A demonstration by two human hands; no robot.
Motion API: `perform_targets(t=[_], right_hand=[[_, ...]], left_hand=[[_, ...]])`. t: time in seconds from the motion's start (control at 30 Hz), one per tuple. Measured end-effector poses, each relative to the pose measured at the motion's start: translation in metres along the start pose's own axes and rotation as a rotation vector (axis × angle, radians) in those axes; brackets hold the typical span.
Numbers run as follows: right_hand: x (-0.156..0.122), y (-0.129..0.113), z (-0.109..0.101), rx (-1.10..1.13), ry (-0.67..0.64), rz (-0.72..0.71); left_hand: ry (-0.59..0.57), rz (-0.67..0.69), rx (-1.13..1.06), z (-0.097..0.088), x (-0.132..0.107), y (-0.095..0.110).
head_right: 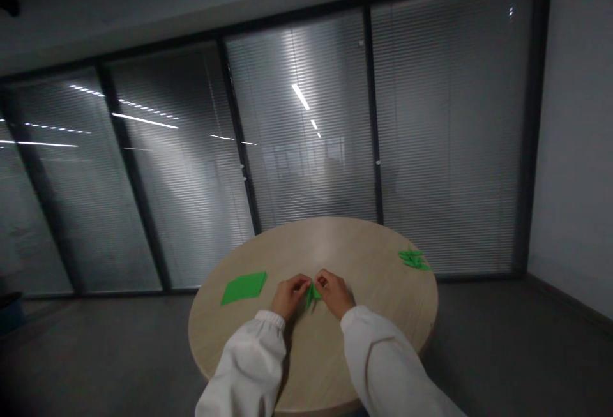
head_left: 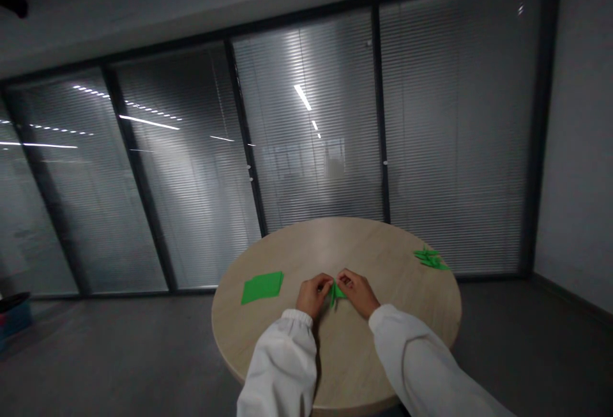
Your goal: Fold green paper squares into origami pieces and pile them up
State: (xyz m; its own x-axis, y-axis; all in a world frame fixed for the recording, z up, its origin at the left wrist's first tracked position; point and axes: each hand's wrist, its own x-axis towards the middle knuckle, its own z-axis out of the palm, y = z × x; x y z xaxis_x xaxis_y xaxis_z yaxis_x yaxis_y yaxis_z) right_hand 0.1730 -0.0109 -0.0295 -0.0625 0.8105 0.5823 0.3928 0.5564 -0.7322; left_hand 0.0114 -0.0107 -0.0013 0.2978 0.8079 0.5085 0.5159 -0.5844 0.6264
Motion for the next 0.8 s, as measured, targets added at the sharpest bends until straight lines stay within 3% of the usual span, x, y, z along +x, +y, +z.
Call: perform_targets(t=[0.3, 0.53, 0.8], right_hand=[[0.000, 0.000, 0.000, -0.001, -0.001, -0.020], [0.001, 0.006, 0.001, -0.006, 0.026, 0.048], [0.002, 0.003, -0.001, -0.043, 0.094, -0.048]], left_hand=[[-0.033, -0.027, -0.036, 0.000, -0.002, 0.008], [-0.100, -0.058, -0.024, 0.003, -0.004, 0.006], [-0.038, -0.032, -0.068, 0.004, 0.000, -0.005]])
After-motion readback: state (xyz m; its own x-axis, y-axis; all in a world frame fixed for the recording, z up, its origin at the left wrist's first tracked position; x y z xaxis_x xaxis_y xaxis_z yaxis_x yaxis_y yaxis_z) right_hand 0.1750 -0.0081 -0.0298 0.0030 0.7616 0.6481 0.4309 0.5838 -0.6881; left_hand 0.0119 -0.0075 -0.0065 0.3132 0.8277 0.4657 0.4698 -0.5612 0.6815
